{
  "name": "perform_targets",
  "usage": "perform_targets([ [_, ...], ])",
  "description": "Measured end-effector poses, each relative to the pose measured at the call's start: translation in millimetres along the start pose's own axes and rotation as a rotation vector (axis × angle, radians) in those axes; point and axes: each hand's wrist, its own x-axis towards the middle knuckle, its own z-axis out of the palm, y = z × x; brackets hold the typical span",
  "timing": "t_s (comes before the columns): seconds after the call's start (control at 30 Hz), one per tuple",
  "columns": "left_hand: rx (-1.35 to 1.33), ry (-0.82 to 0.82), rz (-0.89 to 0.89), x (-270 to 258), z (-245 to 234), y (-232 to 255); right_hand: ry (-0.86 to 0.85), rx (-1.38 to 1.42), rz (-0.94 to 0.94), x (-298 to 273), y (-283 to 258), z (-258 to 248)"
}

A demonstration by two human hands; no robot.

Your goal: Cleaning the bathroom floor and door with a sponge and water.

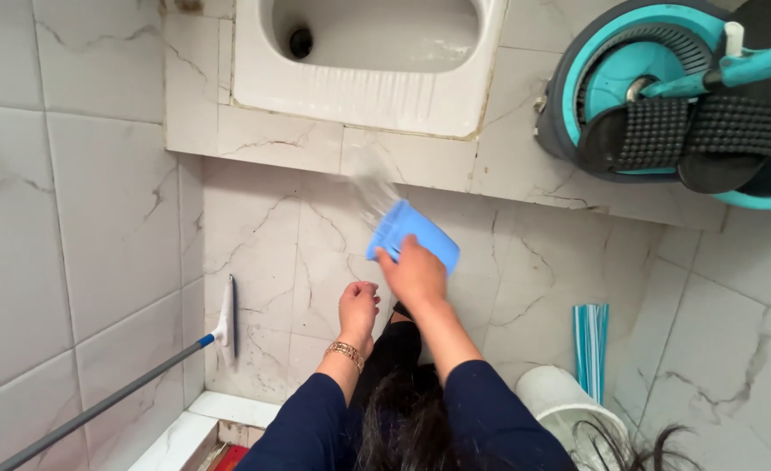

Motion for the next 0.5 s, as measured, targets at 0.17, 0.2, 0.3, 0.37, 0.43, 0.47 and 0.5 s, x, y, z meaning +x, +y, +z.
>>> perform_targets([
  [0.17, -0.034, -0.035, -0.035, -7.0, -4.6, -2.4, 0.008, -0.282, -0.248, -20.8, -39.2, 0.9],
  [0.2, -0.034, -0.039, -0.034, -4.4, -0.6, -10.6, 0.012, -0.284, -0.245, -26.9, -18.4, 8.8],
  [0.3, -0.08, -0.085, -0.034, 0.8, 11.9, -29.4, 0.091, -0.245, -0.235, -53.5, 37.3, 9.9],
  [0.37, -0.087, -0.132, -0.028, 0.5, 25.5, -38.0, 0.074, -0.258, 0.145, -81.4, 69.8, -20.2],
  [0.43, -0.037, -0.157, -0.029, -11.3, 41.9, -31.9, 0.157, -0.188, 0.315, -113.4, 141.3, -14.8],
  [0.47, 0.004, -0.175, -0.034, -18.9, 50.0, -32.1, 0.235, -0.124, 0.477, -132.4, 178.8, -10.4],
  [0.5, 0.021, -0.183, -0.036, -24.1, 55.9, -36.0, 0.236, -0.115, 0.493, -157.2, 208.9, 1.7],
])
